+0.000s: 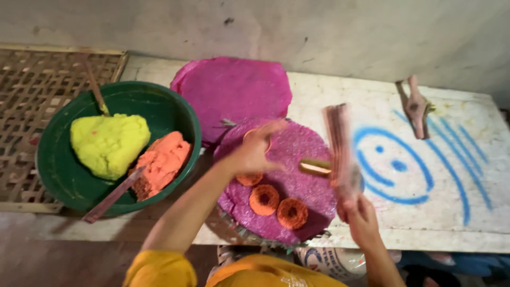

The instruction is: The person uses a multi-pronged wooden press to extrude two colors of dough into ring-shaped snacks onto a purple fabric disk, arranging them in a circular pattern.

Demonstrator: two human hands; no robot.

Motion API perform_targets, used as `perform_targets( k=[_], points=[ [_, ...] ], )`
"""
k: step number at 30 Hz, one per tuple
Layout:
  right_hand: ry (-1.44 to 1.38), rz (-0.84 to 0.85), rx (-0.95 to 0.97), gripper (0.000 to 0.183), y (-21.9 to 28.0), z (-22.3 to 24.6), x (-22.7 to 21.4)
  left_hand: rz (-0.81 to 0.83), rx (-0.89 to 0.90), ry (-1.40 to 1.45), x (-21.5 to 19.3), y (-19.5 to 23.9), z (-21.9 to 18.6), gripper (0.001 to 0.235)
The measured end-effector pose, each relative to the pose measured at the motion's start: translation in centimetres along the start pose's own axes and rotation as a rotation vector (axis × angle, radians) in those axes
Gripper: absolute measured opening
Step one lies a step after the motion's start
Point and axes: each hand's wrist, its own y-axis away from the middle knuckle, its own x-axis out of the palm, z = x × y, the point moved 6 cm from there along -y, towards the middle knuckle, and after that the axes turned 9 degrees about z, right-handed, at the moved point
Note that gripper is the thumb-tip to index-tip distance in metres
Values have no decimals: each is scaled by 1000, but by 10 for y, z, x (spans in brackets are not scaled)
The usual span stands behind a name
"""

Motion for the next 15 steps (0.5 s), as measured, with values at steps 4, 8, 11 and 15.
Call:
perform_targets(
  k=[4, 8, 11, 15],
  points=[
    [544, 184, -144, 56, 0, 78, 29, 199, 479, -70, 34, 48, -101, 88],
    [940, 478, -790, 54, 10, 187, 55, 400, 448, -121, 56, 90, -136, 65],
    [1012, 823, -1157, 49, -10, 229, 76, 432, 393, -167, 61, 114, -137, 48],
    [781, 1264, -1150, 44, -31, 249, 110, 429, 240, -232, 64, 143, -126, 30]
  ],
)
